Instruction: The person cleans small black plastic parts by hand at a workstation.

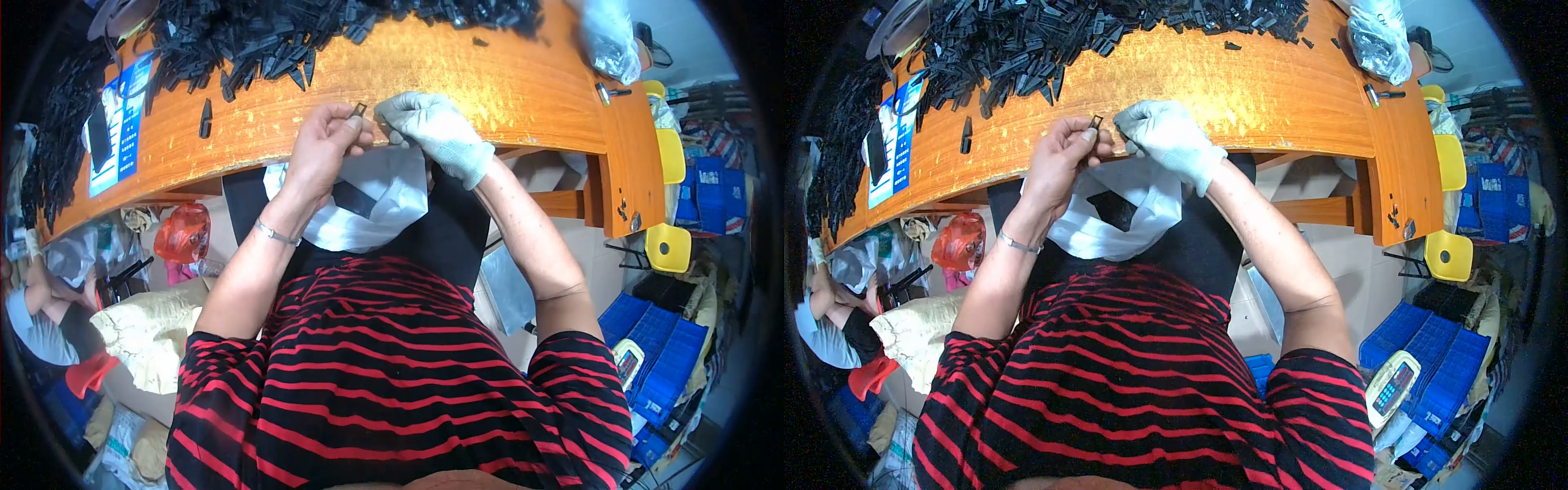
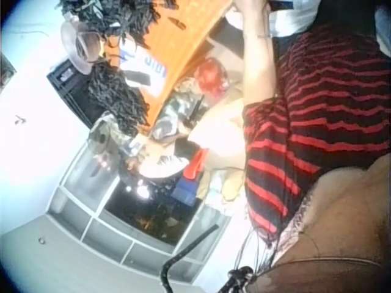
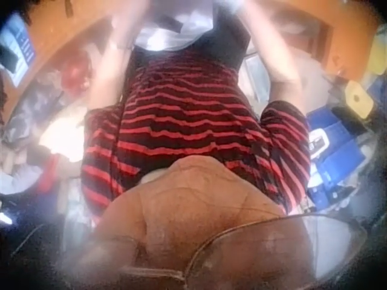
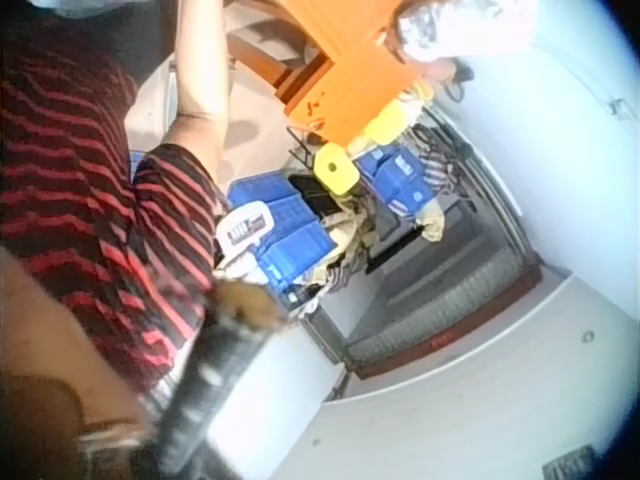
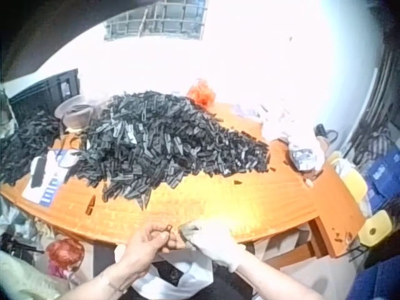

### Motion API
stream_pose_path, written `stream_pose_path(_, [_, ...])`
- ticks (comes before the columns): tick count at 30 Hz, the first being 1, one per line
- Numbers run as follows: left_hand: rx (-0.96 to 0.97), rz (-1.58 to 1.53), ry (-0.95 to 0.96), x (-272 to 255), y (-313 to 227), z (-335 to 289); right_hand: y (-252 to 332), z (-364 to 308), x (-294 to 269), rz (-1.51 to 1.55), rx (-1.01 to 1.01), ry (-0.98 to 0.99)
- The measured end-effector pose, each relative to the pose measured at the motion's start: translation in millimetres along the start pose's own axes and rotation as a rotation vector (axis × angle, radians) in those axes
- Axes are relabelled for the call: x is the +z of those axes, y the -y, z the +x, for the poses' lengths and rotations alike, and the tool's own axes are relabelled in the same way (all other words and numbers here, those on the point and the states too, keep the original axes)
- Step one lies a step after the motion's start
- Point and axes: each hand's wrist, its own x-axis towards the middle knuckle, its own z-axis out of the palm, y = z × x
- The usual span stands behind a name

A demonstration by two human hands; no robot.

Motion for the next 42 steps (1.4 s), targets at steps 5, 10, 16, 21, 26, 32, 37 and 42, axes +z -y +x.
stream_pose_path(5, [0.014,-0.123,0.052,2.1,5.6,-7.3,-1.7,-1.6,29.4,-0.13,-0.236,-0.109])
stream_pose_path(10, [0.011,-0.072,0.019,2.7,6.4,-10.9,-3.0,-24.1,41.6,-0.359,-0.393,-0.275])
stream_pose_path(16, [0.03,-0.02,0.06,6.2,12.2,-9.4,-6.7,-37.7,47.1,-0.102,-0.199,-0.32])
stream_pose_path(21, [0.222,-0.066,0.027,18.1,21.3,-12.9,-16.6,-47.1,47.1,0.641,0.08,-0.083])
stream_pose_path(26, [0.069,-0.147,0.081,13.1,14.5,-16.2,-21.6,-42.5,43.8,0.542,0.102,-0.184])
stream_pose_path(32, [-0.066,-0.524,0.173,1.9,18.4,-17.5,-2.7,-40.2,43.9,0.122,-0.122,-0.403])
stream_pose_path(37, [-0.068,-0.479,0.173,6.0,14.1,-21.3,2.5,-35.8,50.9,0.071,-0.305,-0.467])
stream_pose_path(42, [-0.047,-0.428,0.233,9.3,6.0,-26.0,10.4,-34.5,55.4,0.006,-0.348,-0.515])
